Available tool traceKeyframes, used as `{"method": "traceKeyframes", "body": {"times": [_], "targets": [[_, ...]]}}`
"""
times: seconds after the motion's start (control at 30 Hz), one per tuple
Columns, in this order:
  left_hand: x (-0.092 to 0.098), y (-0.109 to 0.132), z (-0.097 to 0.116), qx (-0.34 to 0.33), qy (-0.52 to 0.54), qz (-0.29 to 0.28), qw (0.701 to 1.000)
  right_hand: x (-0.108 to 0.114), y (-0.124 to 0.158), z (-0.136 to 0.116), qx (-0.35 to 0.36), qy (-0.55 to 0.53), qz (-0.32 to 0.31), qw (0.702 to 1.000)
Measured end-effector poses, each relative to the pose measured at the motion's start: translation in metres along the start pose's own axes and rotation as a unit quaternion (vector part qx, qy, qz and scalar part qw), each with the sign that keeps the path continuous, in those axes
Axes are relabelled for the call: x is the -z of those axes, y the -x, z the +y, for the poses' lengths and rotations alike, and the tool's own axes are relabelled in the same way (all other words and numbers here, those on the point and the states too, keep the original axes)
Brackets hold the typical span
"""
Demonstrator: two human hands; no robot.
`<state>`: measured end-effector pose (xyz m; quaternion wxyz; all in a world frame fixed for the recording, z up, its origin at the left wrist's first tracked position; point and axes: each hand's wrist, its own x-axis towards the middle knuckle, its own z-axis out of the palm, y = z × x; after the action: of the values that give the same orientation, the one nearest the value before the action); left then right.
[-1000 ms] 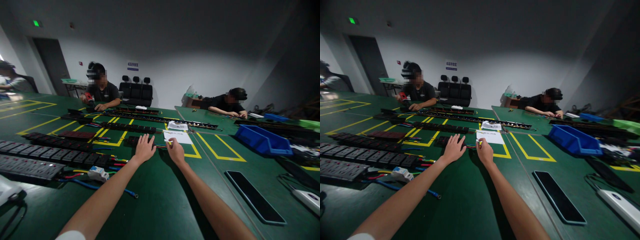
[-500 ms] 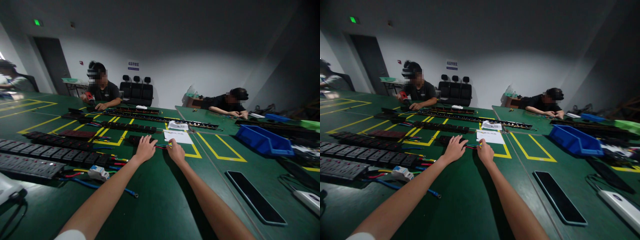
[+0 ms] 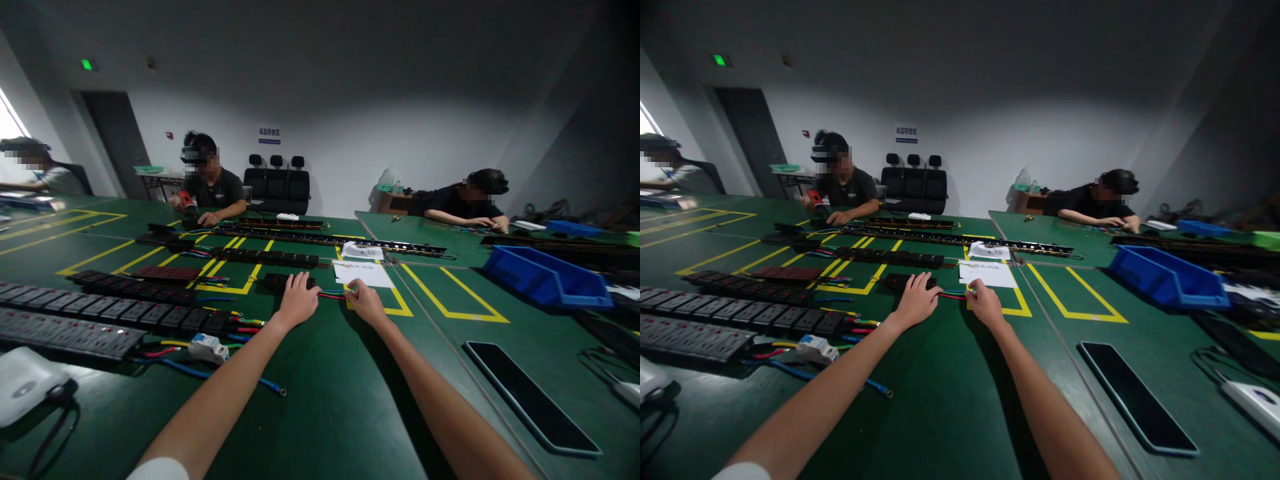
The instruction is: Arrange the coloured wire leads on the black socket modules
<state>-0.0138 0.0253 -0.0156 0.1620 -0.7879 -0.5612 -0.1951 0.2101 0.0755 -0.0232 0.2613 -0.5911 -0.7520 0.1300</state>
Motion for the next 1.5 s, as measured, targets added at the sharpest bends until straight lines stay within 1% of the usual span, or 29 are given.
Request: {"method": "traceKeyframes", "body": {"times": [0.1, 0.23, 0.37, 0.5, 0.6, 0.7, 0.8, 0.93, 1.07, 1.17, 1.27, 1.37, 1.43, 1.5], "targets": [[-0.001, 0.0, 0.0, 0.0, -0.005, 0.0, 1.0, 0.001, -0.001, 0.001, -0.013, 0.015, -0.019, 1.0], [0.001, 0.001, 0.0, -0.004, -0.012, 0.003, 1.0, 0.005, 0.002, -0.006, -0.027, 0.081, -0.04, 0.996], [0.002, 0.0, -0.001, 0.006, -0.011, 0.013, 1.0, 0.006, 0.006, -0.011, -0.031, 0.131, -0.03, 0.99], [0.002, -0.001, -0.001, 0.011, 0.001, 0.013, 1.0, 0.006, 0.006, -0.011, -0.059, 0.121, -0.007, 0.991], [0.004, -0.002, -0.001, 0.019, 0.004, 0.017, 1.0, 0.005, 0.005, -0.011, -0.075, 0.119, -0.01, 0.99], [0.005, -0.002, -0.001, 0.024, 0.008, 0.026, 0.999, 0.005, 0.004, -0.011, -0.066, 0.134, -0.017, 0.989], [0.006, -0.002, -0.001, 0.022, 0.013, 0.041, 0.999, 0.005, 0.005, -0.01, -0.056, 0.125, -0.012, 0.991], [0.009, -0.002, 0.0, 0.026, 0.018, 0.053, 0.998, 0.004, 0.003, -0.004, -0.059, 0.074, 0.003, 0.996], [0.011, -0.001, 0.001, 0.032, 0.022, 0.054, 0.998, 0.0, -0.001, 0.003, -0.017, -0.018, 0.044, 0.999], [0.011, -0.001, 0.002, 0.038, 0.028, 0.046, 0.998, -0.004, -0.005, 0.003, 0.011, -0.101, 0.084, 0.991], [0.01, -0.001, 0.001, 0.038, 0.034, 0.043, 0.998, -0.006, -0.009, -0.006, 0.005, -0.199, 0.117, 0.973], [0.008, -0.002, 0.001, 0.034, 0.035, 0.045, 0.998, -0.008, -0.012, -0.02, -0.012, -0.3, 0.126, 0.945], [0.008, -0.002, 0.0, 0.032, 0.032, 0.045, 0.998, -0.008, -0.01, -0.03, 0.009, -0.33, 0.122, 0.936], [0.006, -0.002, -0.001, 0.029, 0.03, 0.044, 0.998, -0.006, -0.006, -0.04, 0.048, -0.312, 0.12, 0.941]]}}
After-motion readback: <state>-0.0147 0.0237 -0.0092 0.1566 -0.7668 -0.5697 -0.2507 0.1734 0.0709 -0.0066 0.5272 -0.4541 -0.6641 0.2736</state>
